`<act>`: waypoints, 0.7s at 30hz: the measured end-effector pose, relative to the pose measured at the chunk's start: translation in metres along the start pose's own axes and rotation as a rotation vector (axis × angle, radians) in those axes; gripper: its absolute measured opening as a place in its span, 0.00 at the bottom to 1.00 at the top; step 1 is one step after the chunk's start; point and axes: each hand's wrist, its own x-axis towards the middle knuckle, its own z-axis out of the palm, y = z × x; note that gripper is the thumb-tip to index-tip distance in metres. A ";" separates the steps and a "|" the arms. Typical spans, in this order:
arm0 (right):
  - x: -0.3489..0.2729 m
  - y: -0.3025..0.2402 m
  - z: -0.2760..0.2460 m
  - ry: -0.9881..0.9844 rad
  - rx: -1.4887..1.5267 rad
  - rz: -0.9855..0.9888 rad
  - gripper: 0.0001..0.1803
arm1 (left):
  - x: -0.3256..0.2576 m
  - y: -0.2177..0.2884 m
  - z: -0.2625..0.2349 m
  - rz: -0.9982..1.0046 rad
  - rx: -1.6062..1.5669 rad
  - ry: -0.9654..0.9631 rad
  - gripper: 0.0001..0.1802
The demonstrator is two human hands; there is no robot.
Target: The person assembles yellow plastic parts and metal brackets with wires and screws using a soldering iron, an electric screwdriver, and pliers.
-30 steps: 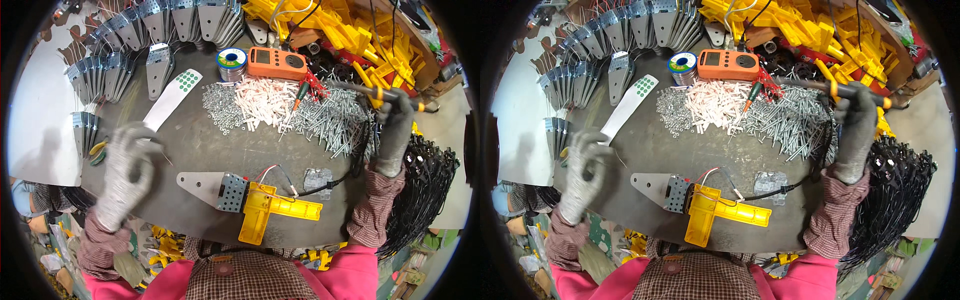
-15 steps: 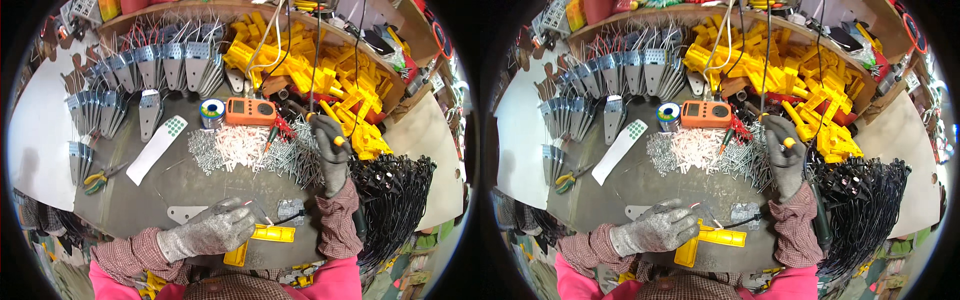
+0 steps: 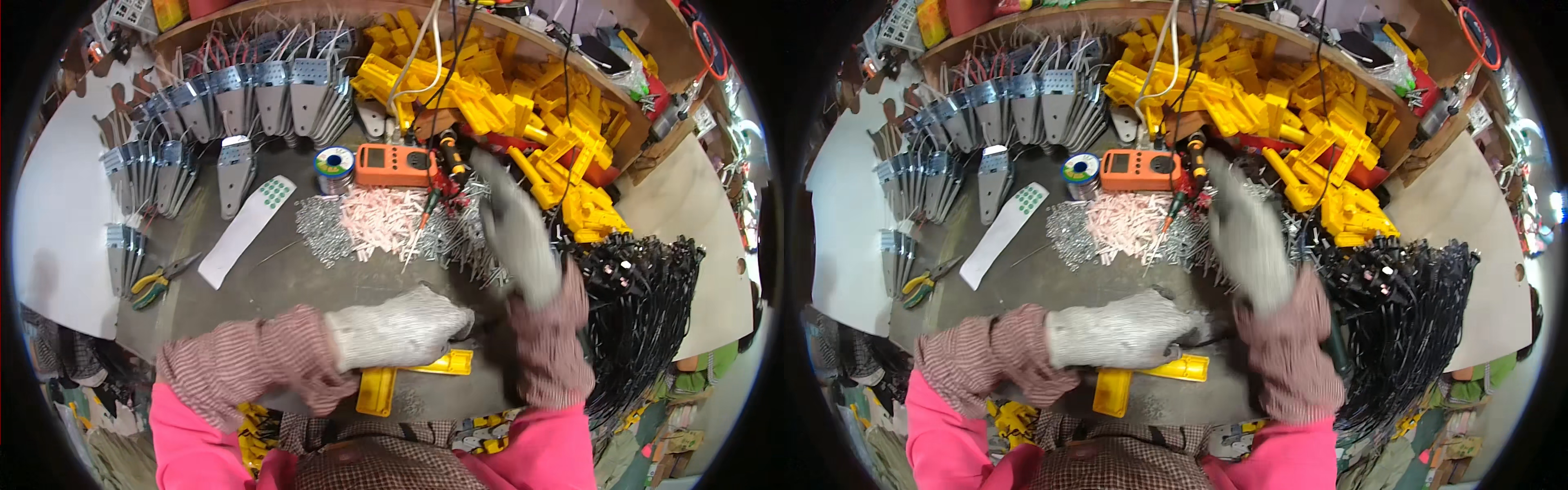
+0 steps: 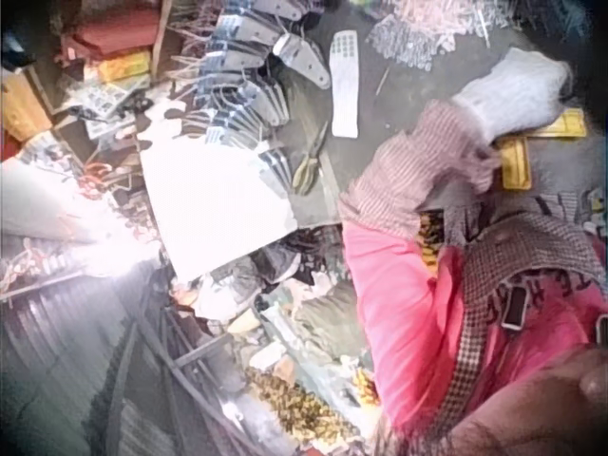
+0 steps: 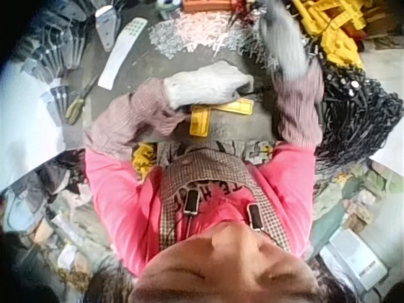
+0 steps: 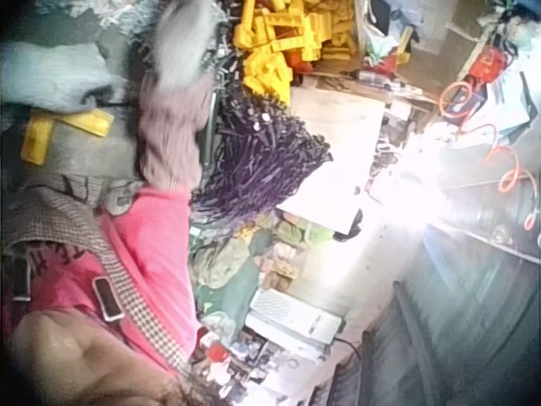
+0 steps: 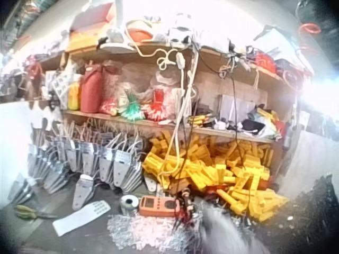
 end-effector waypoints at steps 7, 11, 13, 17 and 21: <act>-0.092 -0.041 -0.045 -0.676 0.329 0.480 0.19 | -0.036 -0.012 0.050 0.001 -0.082 0.554 0.11; -0.093 -0.058 -0.031 -0.887 0.642 0.420 0.20 | -0.054 0.005 0.044 -0.095 -0.060 0.679 0.14; -0.098 -0.048 -0.031 -0.879 0.716 0.532 0.17 | -0.066 -0.005 0.064 -0.143 -0.058 0.661 0.13; -0.105 -0.051 -0.016 -0.812 0.746 0.598 0.19 | -0.074 -0.007 0.076 -0.242 -0.016 0.631 0.13; -0.106 -0.052 -0.008 -0.883 0.659 0.609 0.19 | -0.071 -0.013 0.080 -0.211 0.031 0.698 0.16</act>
